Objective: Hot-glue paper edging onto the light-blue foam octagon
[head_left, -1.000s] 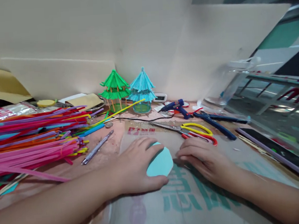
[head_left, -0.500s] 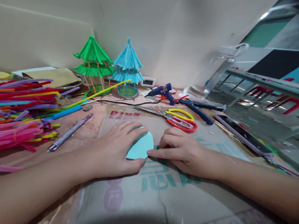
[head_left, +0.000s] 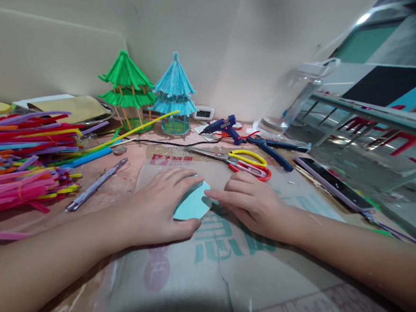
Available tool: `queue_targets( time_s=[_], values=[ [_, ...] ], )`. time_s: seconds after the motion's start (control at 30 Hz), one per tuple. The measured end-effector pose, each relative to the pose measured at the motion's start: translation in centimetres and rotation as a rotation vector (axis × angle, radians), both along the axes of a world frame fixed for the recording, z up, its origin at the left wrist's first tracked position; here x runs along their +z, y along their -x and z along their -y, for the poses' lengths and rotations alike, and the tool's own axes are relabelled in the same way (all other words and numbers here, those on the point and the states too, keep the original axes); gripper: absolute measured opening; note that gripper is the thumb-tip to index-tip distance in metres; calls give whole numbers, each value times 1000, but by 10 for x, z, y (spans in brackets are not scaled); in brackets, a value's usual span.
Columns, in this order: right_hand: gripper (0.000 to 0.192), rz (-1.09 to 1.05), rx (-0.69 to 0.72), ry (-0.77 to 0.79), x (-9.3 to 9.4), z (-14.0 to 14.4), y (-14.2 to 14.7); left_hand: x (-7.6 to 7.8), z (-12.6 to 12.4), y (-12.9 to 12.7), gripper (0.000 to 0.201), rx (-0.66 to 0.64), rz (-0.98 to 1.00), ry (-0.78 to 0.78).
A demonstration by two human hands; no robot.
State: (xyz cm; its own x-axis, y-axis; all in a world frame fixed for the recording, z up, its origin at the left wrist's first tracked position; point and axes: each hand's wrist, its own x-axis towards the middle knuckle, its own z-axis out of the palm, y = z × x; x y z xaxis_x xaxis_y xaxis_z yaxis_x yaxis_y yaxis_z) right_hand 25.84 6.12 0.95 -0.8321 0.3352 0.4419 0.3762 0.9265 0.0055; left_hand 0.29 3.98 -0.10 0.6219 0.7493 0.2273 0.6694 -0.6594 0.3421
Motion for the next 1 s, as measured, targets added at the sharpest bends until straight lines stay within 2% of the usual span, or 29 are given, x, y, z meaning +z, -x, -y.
queue_targets(
  time_s=[0.2,0.5,0.6,0.7,0.8,0.9,1.0],
  values=[
    [32,46,83,107,4,-1,-1,2,0,-1,72,5,9,8],
    [6,-172,76,189,5,1,-1,1,-1,-1,73,-2,26,8],
    [3,-136,132,182,4,0,-1,0,-1,-1,73,1,22,10],
    [12,-43,189,188,5,3,-2,1,-1,-1,72,2,5,12],
    [19,-60,230,167,8,9,-1,1,0,-1,72,-1,-4,8],
    [17,-89,262,120,9,13,0,1,-1,0,73,-4,-3,-1],
    [15,-17,237,94,10,14,1,0,-1,0,73,4,-3,0]
  ],
)
